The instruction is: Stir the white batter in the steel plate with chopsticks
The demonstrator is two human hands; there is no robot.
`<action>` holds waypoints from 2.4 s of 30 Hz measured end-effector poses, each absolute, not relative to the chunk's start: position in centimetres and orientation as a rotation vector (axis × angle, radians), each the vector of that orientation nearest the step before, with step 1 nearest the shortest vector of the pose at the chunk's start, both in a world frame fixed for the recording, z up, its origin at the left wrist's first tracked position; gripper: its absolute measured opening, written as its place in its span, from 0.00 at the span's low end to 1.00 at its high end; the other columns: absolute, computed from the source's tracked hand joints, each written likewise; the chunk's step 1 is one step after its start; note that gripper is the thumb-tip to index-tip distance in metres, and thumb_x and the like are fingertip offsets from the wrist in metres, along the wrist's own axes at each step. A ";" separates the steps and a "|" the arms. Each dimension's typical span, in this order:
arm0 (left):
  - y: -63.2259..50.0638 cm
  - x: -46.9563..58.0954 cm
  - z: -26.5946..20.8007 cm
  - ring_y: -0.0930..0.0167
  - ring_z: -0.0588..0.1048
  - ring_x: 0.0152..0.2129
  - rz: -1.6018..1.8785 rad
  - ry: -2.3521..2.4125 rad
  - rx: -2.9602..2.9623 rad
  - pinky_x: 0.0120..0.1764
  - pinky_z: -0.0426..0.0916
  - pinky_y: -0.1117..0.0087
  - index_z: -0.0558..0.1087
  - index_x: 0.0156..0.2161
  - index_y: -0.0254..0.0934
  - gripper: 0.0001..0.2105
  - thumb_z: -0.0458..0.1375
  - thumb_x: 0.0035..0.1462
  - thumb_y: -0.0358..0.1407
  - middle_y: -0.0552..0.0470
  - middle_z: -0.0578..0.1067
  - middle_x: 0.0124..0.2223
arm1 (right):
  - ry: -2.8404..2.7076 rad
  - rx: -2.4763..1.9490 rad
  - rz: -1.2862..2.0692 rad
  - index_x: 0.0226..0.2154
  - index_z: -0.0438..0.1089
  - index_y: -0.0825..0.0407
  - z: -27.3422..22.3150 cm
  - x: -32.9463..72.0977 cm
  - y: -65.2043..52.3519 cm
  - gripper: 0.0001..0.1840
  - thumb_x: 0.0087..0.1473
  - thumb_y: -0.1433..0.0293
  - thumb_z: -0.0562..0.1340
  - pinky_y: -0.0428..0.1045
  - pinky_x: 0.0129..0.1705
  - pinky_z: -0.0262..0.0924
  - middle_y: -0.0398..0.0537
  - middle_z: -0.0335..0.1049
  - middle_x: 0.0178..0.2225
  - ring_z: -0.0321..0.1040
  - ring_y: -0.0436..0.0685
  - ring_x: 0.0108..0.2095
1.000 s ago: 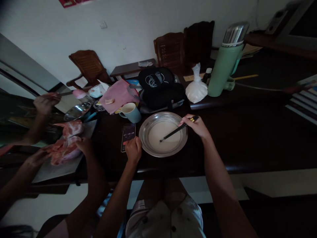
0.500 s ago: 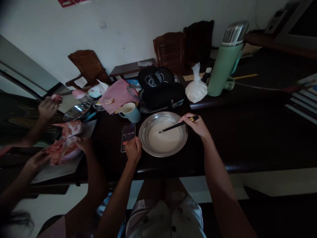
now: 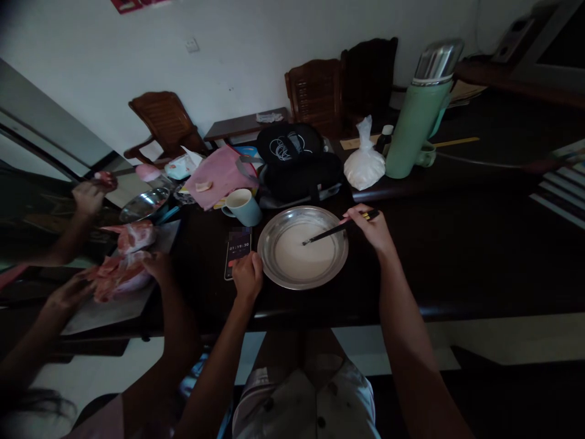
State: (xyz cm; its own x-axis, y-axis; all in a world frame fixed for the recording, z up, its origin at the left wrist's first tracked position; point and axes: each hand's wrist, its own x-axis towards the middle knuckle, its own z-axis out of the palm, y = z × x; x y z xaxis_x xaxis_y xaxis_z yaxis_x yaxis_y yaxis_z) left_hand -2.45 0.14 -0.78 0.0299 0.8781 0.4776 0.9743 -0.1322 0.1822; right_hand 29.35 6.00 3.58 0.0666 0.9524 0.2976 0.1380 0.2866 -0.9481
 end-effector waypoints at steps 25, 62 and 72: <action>0.1 -2.5 -0.7 0.69 0.68 0.23 -0.765 -1.944 -2.109 0.35 0.54 0.66 0.64 0.25 0.39 0.18 0.39 0.64 0.36 0.50 0.70 0.23 | -1.386 -1.096 0.913 0.26 0.74 0.49 3.7 29.6 5.8 0.16 0.51 0.54 0.63 0.51 0.37 0.66 0.44 0.77 0.24 0.75 0.56 0.28; 0.1 -2.8 -0.9 0.69 0.68 0.23 -0.751 -1.838 -2.111 0.33 0.54 0.66 0.65 0.26 0.38 0.17 0.40 0.64 0.33 0.50 0.70 0.23 | -1.359 -1.067 0.954 0.29 0.74 0.48 3.2 29.5 6.1 0.14 0.53 0.56 0.62 0.50 0.36 0.65 0.43 0.76 0.22 0.74 0.56 0.26; 0.1 -2.8 -0.8 0.69 0.68 0.22 -0.768 -1.836 -2.119 0.33 0.54 0.66 0.65 0.26 0.38 0.17 0.41 0.64 0.33 0.51 0.69 0.22 | -1.324 -1.125 0.796 0.33 0.74 0.48 2.9 29.9 6.5 0.14 0.54 0.56 0.61 0.52 0.41 0.63 0.44 0.77 0.24 0.74 0.57 0.30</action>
